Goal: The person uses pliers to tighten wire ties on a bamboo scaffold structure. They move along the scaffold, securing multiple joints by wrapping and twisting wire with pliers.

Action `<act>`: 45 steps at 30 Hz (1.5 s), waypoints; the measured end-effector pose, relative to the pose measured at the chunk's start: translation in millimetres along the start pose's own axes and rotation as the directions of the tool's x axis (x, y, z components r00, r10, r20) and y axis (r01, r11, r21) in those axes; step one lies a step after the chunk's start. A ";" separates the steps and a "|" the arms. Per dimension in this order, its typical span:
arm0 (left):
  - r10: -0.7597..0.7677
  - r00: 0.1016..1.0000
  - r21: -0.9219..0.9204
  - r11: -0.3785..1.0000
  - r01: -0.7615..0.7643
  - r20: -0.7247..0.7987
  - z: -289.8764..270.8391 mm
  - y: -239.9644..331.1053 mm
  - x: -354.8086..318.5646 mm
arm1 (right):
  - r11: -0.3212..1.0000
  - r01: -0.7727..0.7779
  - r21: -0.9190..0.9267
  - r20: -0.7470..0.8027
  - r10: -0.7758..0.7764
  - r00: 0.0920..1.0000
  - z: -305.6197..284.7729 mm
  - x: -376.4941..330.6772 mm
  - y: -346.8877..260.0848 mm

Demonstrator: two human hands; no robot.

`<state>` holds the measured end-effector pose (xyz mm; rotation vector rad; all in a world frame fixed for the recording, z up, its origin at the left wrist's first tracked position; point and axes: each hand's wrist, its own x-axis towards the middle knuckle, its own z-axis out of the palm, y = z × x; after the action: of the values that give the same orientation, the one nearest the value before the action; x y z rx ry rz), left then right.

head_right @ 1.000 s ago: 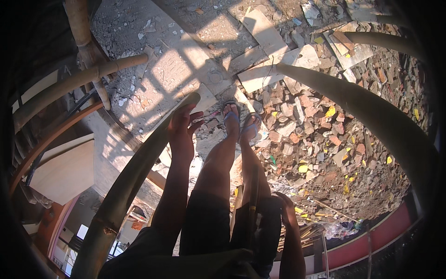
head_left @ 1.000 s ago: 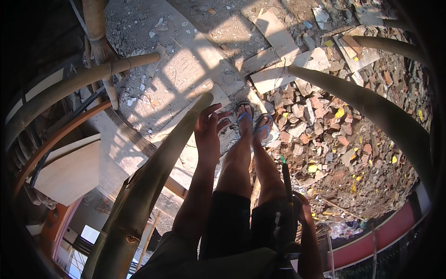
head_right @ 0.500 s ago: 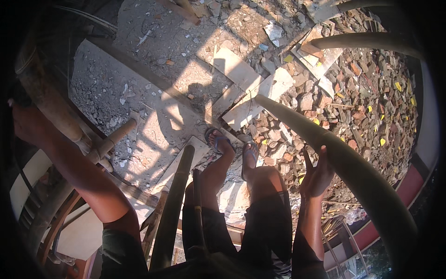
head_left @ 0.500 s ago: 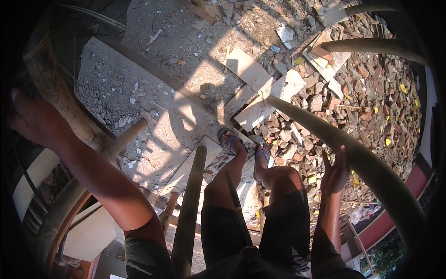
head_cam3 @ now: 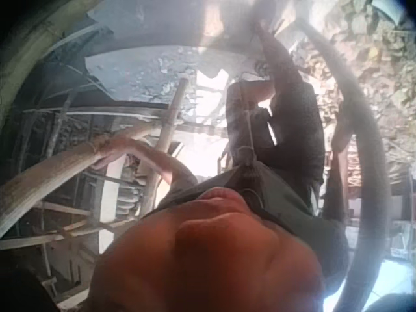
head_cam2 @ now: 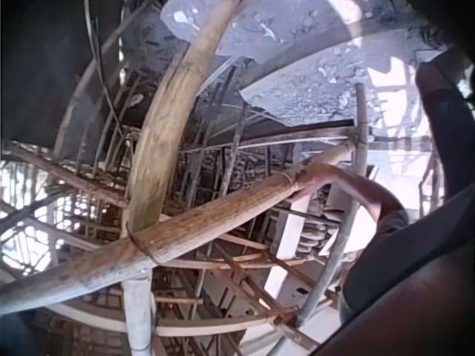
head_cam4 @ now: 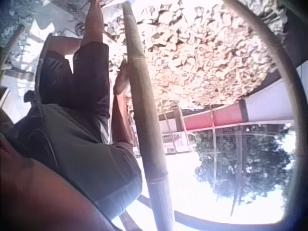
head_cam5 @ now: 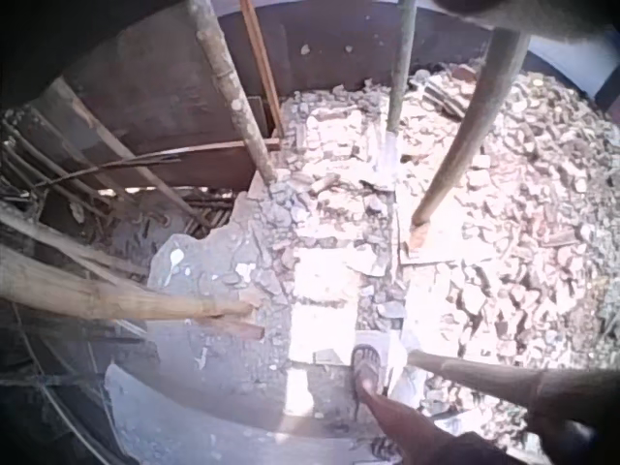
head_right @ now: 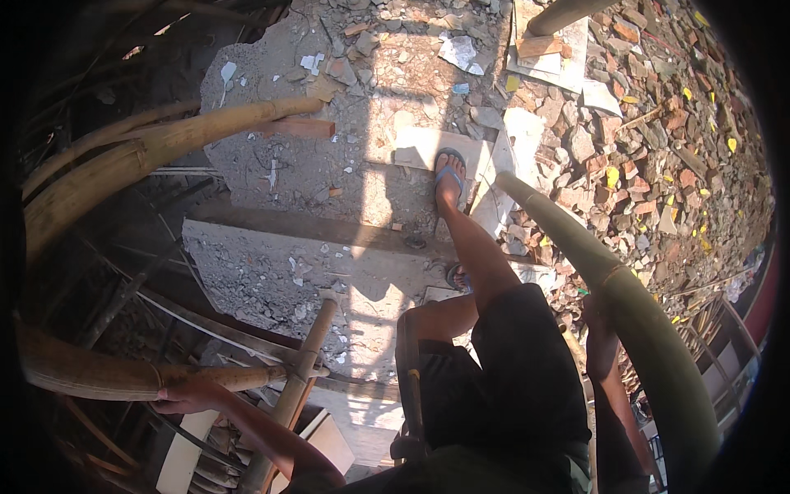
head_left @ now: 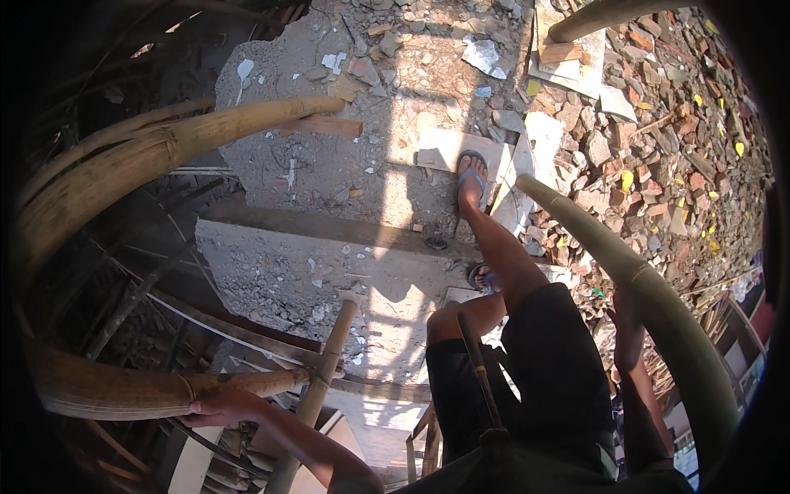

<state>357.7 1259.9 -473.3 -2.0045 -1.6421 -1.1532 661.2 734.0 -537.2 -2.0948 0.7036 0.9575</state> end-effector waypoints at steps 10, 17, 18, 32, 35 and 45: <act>0.010 0.997 0.003 1.000 -0.010 0.080 -13.0 -22.1 -12.3 | 0.896 0.372 0.243 0.529 -0.444 0.723 196.5 54.2 -172.1; 0.006 0.995 0.109 0.994 -0.017 0.097 -24.4 -21.4 -17.5 | 0.701 0.708 -0.084 0.408 -0.624 0.666 247.5 184.2 -267.6; 0.011 0.996 0.136 0.990 -0.023 0.088 -26.8 -14.4 -19.8 | 0.648 0.757 -0.083 0.408 -0.671 0.619 245.5 204.2 -270.3; -0.108 -0.647 0.297 0.936 0.190 0.755 -4.4 172.1 -178.9 | 0.972 -0.173 -0.158 0.090 0.189 0.978 117.4 368.3 -39.2; -0.052 -0.596 0.048 0.999 -0.021 0.801 12.8 184.5 -190.7 | 0.964 -0.259 -0.066 0.064 0.263 0.963 88.3 392.3 14.8; 0.112 -0.591 -0.171 0.984 -0.045 0.799 93.6 215.3 -142.1 | 0.816 -0.212 -0.538 0.069 0.293 0.954 165.3 507.1 114.3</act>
<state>589.2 1162.3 -583.6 -3.1928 -1.4333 1.9421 804.7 706.1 -1062.7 -2.3946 0.7111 1.5914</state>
